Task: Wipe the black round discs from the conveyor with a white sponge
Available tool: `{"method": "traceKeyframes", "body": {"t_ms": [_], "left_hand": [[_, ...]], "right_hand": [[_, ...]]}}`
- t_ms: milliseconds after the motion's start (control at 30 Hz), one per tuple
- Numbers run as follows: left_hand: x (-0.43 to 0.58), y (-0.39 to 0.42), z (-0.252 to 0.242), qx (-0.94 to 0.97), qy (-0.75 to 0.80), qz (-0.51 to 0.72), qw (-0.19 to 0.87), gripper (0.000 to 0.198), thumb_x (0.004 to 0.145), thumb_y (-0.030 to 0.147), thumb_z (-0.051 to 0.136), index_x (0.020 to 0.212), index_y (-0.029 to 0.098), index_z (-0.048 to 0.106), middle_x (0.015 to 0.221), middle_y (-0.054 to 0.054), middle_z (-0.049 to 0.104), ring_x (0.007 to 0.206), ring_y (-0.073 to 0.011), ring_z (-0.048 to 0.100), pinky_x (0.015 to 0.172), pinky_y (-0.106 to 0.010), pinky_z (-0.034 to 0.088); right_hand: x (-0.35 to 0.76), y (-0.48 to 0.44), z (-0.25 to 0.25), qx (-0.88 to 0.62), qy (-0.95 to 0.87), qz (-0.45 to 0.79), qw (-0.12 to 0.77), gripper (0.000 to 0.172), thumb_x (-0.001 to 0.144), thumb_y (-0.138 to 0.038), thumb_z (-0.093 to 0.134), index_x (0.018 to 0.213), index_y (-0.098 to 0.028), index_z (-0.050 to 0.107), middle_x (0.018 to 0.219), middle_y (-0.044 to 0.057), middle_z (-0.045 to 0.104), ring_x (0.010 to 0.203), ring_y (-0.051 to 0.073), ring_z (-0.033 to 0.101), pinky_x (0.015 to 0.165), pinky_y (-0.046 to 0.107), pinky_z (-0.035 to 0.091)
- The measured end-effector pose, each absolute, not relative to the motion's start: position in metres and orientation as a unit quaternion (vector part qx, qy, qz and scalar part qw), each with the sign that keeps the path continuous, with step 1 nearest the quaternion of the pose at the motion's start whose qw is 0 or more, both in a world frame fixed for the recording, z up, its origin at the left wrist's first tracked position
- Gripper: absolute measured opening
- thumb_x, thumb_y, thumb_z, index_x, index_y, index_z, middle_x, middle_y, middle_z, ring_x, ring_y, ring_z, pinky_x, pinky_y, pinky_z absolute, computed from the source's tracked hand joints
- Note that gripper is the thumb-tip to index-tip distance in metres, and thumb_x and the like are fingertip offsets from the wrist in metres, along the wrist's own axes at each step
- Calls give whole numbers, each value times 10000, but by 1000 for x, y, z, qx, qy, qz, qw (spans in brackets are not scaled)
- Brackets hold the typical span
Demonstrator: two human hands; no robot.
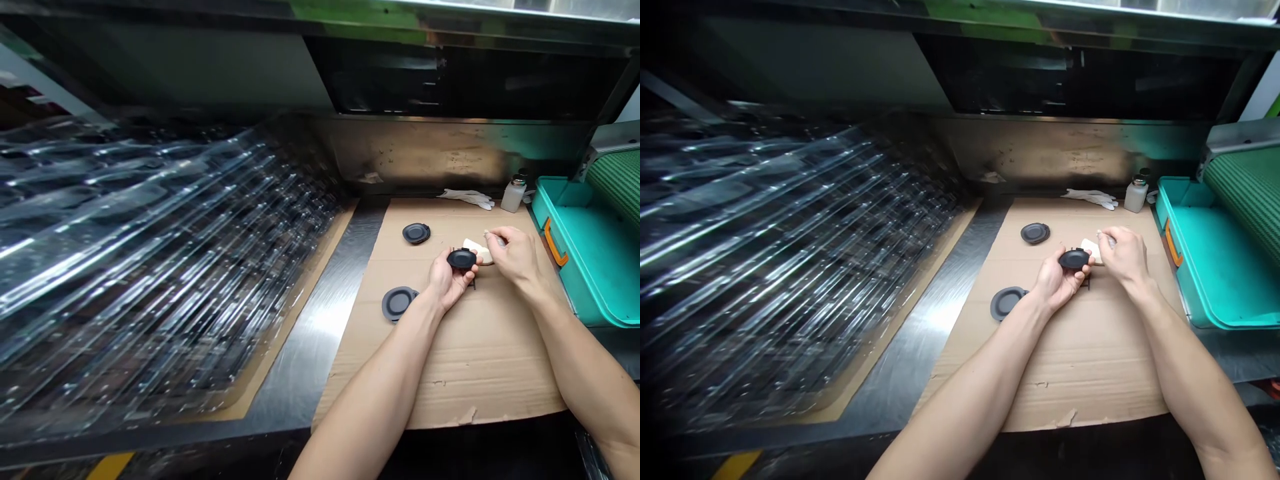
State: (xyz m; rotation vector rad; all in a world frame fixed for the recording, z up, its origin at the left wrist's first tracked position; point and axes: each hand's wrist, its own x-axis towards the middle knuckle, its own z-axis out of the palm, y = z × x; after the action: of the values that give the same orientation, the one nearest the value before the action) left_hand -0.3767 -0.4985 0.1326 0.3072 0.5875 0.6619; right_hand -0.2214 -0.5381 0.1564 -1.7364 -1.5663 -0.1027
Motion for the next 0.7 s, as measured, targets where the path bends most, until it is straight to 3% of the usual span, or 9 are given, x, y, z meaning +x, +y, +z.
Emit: {"method": "traceKeyframes", "body": {"t_ms": [267, 533, 700], "left_hand": [[-379, -494, 133, 98, 303, 321, 892, 565, 1083, 429, 238, 1083, 30, 638, 758, -174, 691, 537, -128, 560, 424, -173, 422], [-374, -496, 125, 206, 262, 362, 871, 543, 1088, 426, 235, 970, 94, 648, 757, -137, 704, 562, -155, 608, 490, -227, 426], [-373, -497, 124, 234, 215, 404, 858, 425, 1059, 320, 303, 936, 135, 665, 827, -92, 714, 606, -153, 617, 516, -248, 393]], "right_hand": [[-221, -535, 156, -643, -638, 8, 424, 228, 963, -346, 585, 1002, -210, 764, 1031, 81, 777, 933, 231, 695, 843, 341, 510], [-229, -537, 157, -653, -655, 51, 376, 165, 935, -334, 613, 948, -201, 709, 882, 59, 759, 784, 207, 682, 751, 310, 489], [-234, -541, 162, -636, -673, 20, 376, 174, 935, -340, 614, 889, -213, 724, 913, 66, 760, 846, 219, 683, 798, 321, 492]]}}
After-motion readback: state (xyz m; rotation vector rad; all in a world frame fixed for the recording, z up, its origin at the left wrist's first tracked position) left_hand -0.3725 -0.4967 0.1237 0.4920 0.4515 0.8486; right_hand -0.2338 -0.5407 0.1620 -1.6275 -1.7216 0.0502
